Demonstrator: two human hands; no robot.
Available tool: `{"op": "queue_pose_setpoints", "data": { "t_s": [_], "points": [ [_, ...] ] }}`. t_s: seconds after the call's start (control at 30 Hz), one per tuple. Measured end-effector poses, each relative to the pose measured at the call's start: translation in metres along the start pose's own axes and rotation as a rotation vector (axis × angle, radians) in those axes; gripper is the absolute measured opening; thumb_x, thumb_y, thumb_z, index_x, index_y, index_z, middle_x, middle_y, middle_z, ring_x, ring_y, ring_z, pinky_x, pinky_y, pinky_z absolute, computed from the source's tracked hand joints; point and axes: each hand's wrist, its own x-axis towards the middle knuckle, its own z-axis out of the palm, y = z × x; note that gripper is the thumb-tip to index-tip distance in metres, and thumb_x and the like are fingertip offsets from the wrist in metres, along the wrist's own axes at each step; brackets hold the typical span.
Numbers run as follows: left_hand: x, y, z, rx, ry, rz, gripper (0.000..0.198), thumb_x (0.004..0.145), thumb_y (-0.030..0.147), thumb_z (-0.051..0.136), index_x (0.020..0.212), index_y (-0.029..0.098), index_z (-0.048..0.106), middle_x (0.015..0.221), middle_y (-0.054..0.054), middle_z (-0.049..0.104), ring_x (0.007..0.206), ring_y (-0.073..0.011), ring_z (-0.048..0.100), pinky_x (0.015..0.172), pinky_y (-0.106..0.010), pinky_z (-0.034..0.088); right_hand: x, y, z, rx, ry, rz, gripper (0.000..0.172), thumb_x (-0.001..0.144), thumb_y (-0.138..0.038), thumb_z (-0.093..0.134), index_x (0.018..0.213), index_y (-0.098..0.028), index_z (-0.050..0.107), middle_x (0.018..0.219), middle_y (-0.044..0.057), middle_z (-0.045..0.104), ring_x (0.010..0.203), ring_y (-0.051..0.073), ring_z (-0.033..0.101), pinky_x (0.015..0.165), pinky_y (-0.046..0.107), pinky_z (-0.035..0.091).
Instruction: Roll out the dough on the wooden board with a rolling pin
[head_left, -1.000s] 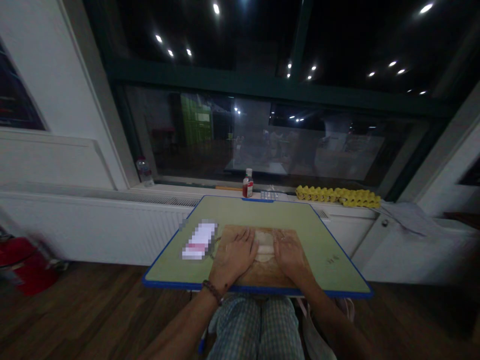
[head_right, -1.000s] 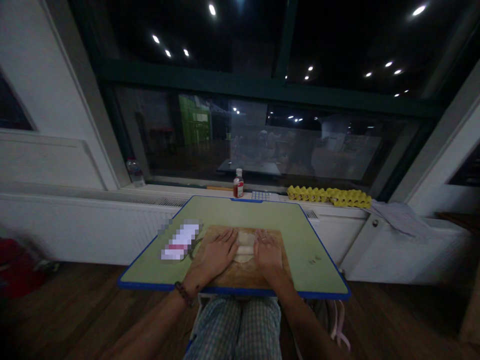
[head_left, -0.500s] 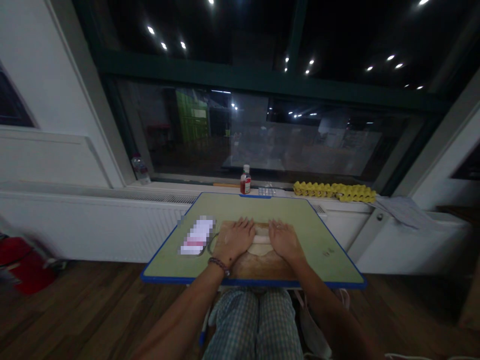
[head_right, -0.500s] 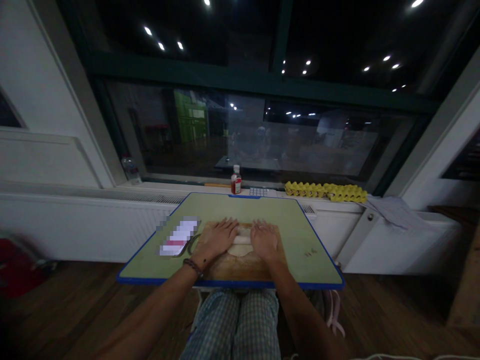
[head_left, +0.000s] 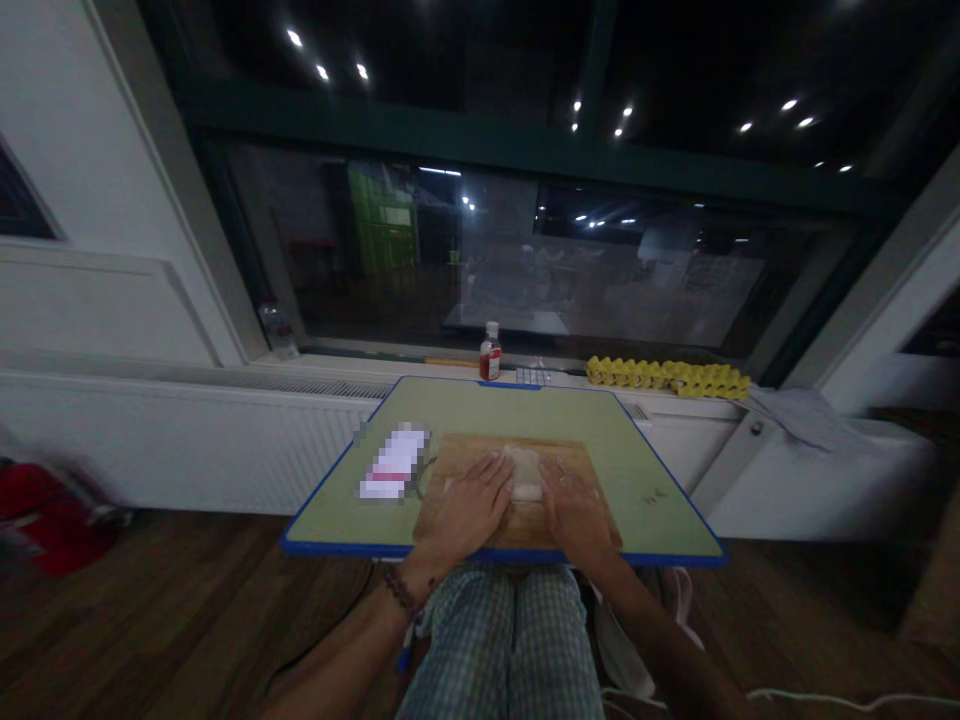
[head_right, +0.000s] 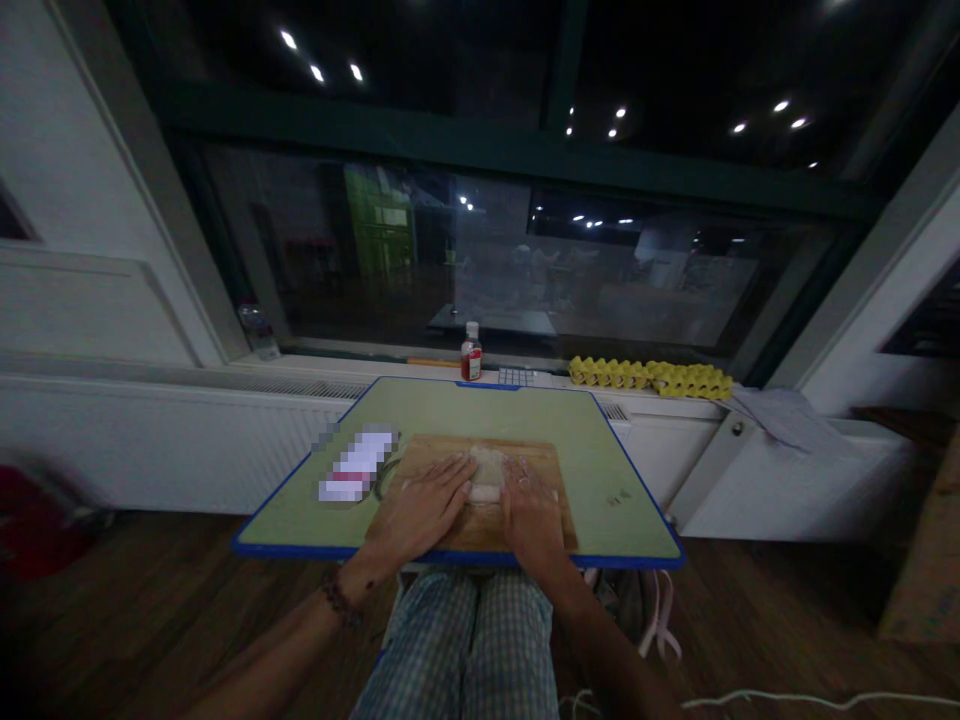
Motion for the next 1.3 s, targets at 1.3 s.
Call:
{"op": "queue_pose_setpoints", "data": {
  "t_s": [1.3],
  "points": [
    [0.056,-0.024,0.028,0.078,0.007,-0.081,0.048,0.101,0.026,0.029,0.133,0.008,0.06,0.141,-0.014,0.056,0.135,-0.0231,0.05,0.116,-0.041,0.035,0.055,0.001,0.0,-0.04,-0.052,0.013,0.044,0.101,-0.021,0.032,0.132,-0.011,0.061,0.135,0.014,0.061,0.13,0.026,0.053,0.112,0.043,0.036]
  ]
}}
